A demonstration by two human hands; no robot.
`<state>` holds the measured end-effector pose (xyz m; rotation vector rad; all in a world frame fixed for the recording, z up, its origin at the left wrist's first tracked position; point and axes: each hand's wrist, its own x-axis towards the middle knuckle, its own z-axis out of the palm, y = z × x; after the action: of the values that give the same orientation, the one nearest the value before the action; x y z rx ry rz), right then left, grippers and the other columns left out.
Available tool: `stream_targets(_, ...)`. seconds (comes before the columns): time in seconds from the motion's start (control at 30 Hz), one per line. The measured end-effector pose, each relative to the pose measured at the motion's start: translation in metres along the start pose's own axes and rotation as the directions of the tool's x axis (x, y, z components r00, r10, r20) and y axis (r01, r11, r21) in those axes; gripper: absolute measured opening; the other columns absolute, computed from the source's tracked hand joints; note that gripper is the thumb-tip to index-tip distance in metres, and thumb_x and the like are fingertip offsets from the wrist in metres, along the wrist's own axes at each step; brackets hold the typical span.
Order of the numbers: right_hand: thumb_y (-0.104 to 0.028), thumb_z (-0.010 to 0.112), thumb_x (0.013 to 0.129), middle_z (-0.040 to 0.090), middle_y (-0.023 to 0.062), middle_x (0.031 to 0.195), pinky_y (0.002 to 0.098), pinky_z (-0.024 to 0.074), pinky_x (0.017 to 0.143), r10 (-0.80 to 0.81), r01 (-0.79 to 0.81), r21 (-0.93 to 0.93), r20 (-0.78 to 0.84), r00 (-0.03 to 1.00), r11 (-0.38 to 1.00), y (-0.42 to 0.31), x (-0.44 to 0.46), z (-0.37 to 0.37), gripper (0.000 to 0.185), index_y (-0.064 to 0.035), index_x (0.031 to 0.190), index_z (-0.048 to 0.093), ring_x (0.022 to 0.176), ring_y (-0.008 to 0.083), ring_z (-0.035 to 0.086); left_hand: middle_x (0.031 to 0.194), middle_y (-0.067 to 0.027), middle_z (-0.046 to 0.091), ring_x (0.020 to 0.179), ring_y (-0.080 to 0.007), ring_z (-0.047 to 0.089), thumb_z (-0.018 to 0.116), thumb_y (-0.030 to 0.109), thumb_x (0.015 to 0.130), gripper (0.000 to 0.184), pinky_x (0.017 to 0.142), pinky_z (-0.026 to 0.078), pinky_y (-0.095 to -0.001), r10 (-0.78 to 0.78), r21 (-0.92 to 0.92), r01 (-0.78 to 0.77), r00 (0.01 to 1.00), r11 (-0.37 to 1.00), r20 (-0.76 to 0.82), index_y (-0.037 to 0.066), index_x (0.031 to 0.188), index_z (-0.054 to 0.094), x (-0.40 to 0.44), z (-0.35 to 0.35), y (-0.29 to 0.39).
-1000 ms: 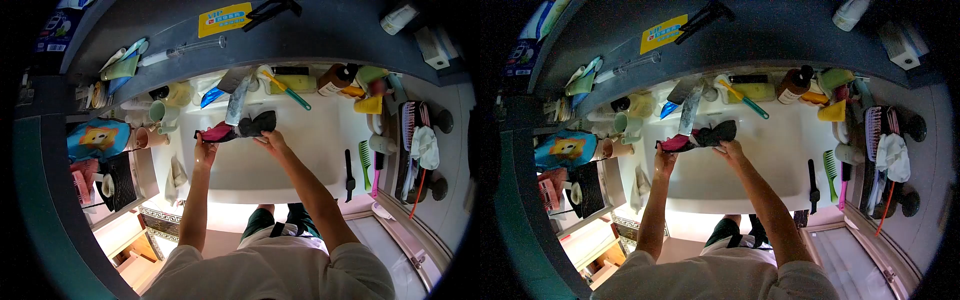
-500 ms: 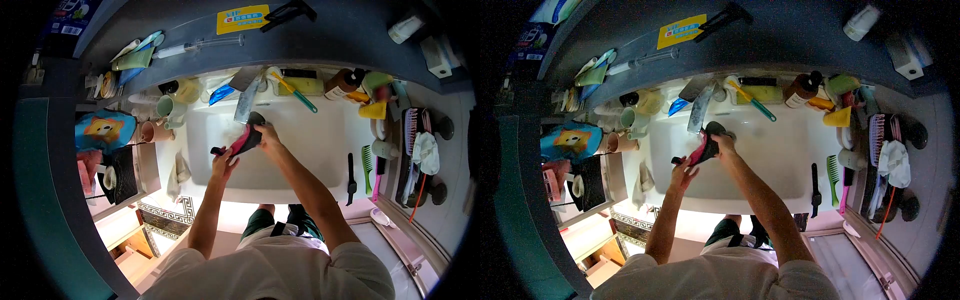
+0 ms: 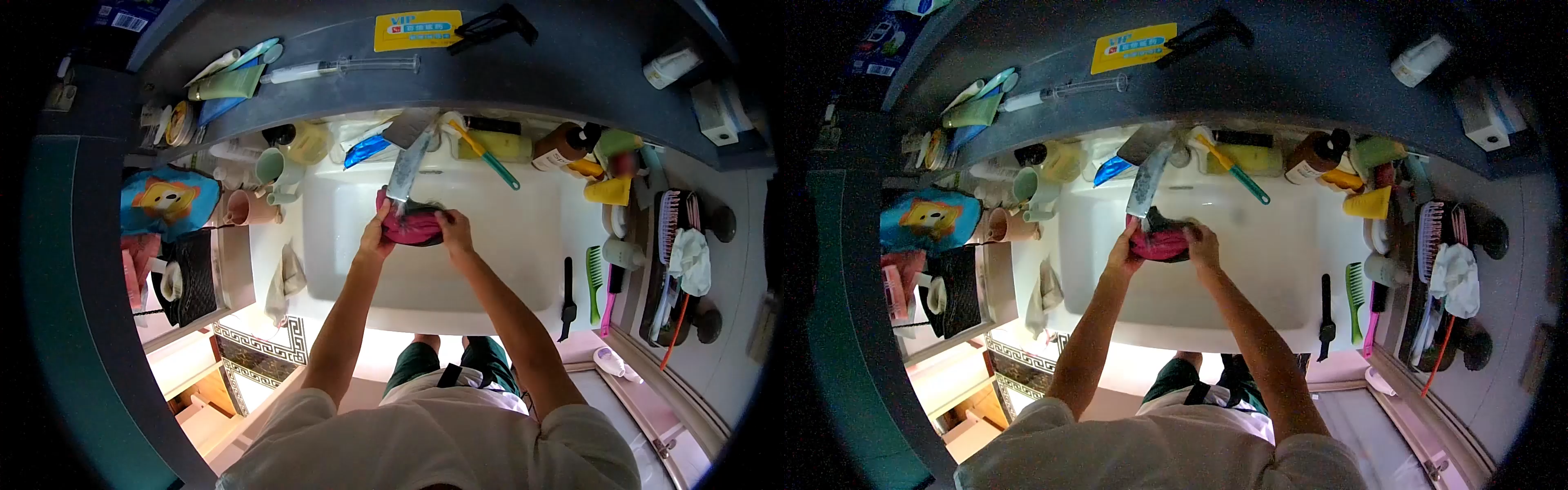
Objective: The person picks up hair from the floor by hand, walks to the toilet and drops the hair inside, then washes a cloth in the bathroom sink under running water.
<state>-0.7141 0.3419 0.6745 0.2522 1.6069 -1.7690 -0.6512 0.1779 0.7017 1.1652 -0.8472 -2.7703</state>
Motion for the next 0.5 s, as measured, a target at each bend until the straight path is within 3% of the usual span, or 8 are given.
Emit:
stream_targets(0.07,-0.035,0.046,0.094,0.058,0.0056,0.099,0.0361,0.0524,0.069,0.311,-0.307,0.063,-0.073,0.948,0.95,-0.023,-0.004,0.002,0.035,-0.0049,0.111,0.05,0.093,0.0185,0.056,0.118,-0.0086,0.055,0.111,-0.0226,0.052,0.061,0.037,0.085,0.051,0.095,0.043,-0.0413,-0.018,-0.028,0.019,1.0,0.999,0.013,0.006,0.123,0.047,-0.007,0.005,0.001)
stream_targets(0.13,-0.035,0.046,0.093,0.059,0.0089,0.105,0.0393,0.051,0.076,0.269,-0.312,0.511,0.158,0.95,0.801,-0.036,-0.01,0.009,0.036,-0.006,0.113,0.052,0.095,0.0224,0.058,0.119,-0.0079,0.055,0.112,-0.0225,0.051,0.061,0.038,0.084,0.053,0.094,0.043,-0.0425,-0.037,-0.017,0.037,0.999,0.999,0.002,0.006,0.124,0.046,-0.006,-0.001,-0.002)
stream_targets(0.2,-0.035,0.047,0.092,0.059,0.0093,0.108,0.0408,0.0506,0.08,0.18,-0.326,0.689,0.278,0.944,0.647,-0.036,-0.009,0.018,0.037,-0.0073,0.115,0.052,0.095,0.0237,0.06,0.118,-0.0072,0.054,0.112,-0.0225,0.051,0.061,0.039,0.084,0.054,0.092,0.044,-0.0438,-0.045,0.026,0.046,0.998,0.999,-0.038,0.007,0.124,0.046,-0.005,-0.009,-0.002)
stream_targets(0.3,-0.038,0.049,0.091,0.058,0.0072,0.106,0.0403,0.0502,0.083,0.182,-0.379,0.614,0.36,0.915,0.692,-0.041,-0.003,0.03,0.039,-0.0089,0.116,0.049,0.093,0.0224,0.06,0.116,-0.007,0.055,0.11,-0.0218,0.051,0.058,0.045,0.085,0.053,0.089,0.046,-0.0458,-0.027,0.382,0.143,0.955,0.913,-0.294,0.008,0.122,0.048,-0.024,0.001,-0.004)
stream_targets(0.33,-0.038,0.051,0.09,0.058,0.0075,0.107,0.0401,0.0494,0.085,0.235,-0.432,0.539,0.396,0.887,0.723,-0.053,-0.01,0.034,0.04,-0.0089,0.117,0.049,0.094,0.0223,0.06,0.115,-0.0076,0.055,0.106,-0.0219,0.053,0.053,0.051,0.086,0.054,0.086,0.047,-0.0429,-0.171,0.255,0.253,0.937,0.933,-0.304,0.009,0.119,0.049,-0.018,0.001,-0.002)
stream_targets(0.4,-0.038,0.059,0.085,0.058,0.0086,0.105,0.0385,0.0477,0.087,0.266,-0.552,0.433,0.561,0.784,0.713,-0.057,-0.013,0.038,0.043,-0.0073,0.115,0.051,0.096,0.022,0.059,0.115,-0.0091,0.055,0.105,-0.0227,0.054,0.05,0.053,0.086,0.057,0.087,0.048,-0.0401,-0.233,0.09,0.237,0.971,0.967,-0.057,0.007,0.12,0.047,-0.015,0.006,0.001)
stream_targets(0.43,-0.037,0.061,0.084,0.058,0.0087,0.106,0.0383,0.0478,0.087,0.251,-0.501,0.401,0.531,0.809,0.767,-0.051,-0.017,0.038,0.043,-0.0072,0.114,0.051,0.097,0.022,0.059,0.115,-0.0098,0.055,0.104,-0.0231,0.055,0.048,0.054,0.087,0.059,0.087,0.048,-0.0387,-0.244,0.003,0.244,0.967,0.97,0.073,0.006,0.12,0.047,-0.014,0.01,0.001)
stream_targets(0.5,-0.035,0.064,0.082,0.058,0.0088,0.107,0.0379,0.0481,0.086,0.206,-0.388,0.323,0.476,0.855,0.863,-0.051,-0.025,0.041,0.042,-0.0069,0.112,0.053,0.097,0.022,0.058,0.116,-0.011,0.055,0.103,-0.0234,0.056,0.047,0.048,0.089,0.055,0.088,0.047,-0.036,-0.13,0.038,0.126,0.982,0.991,0.134,0.004,0.121,0.046,0.0,0.01,-0.005)
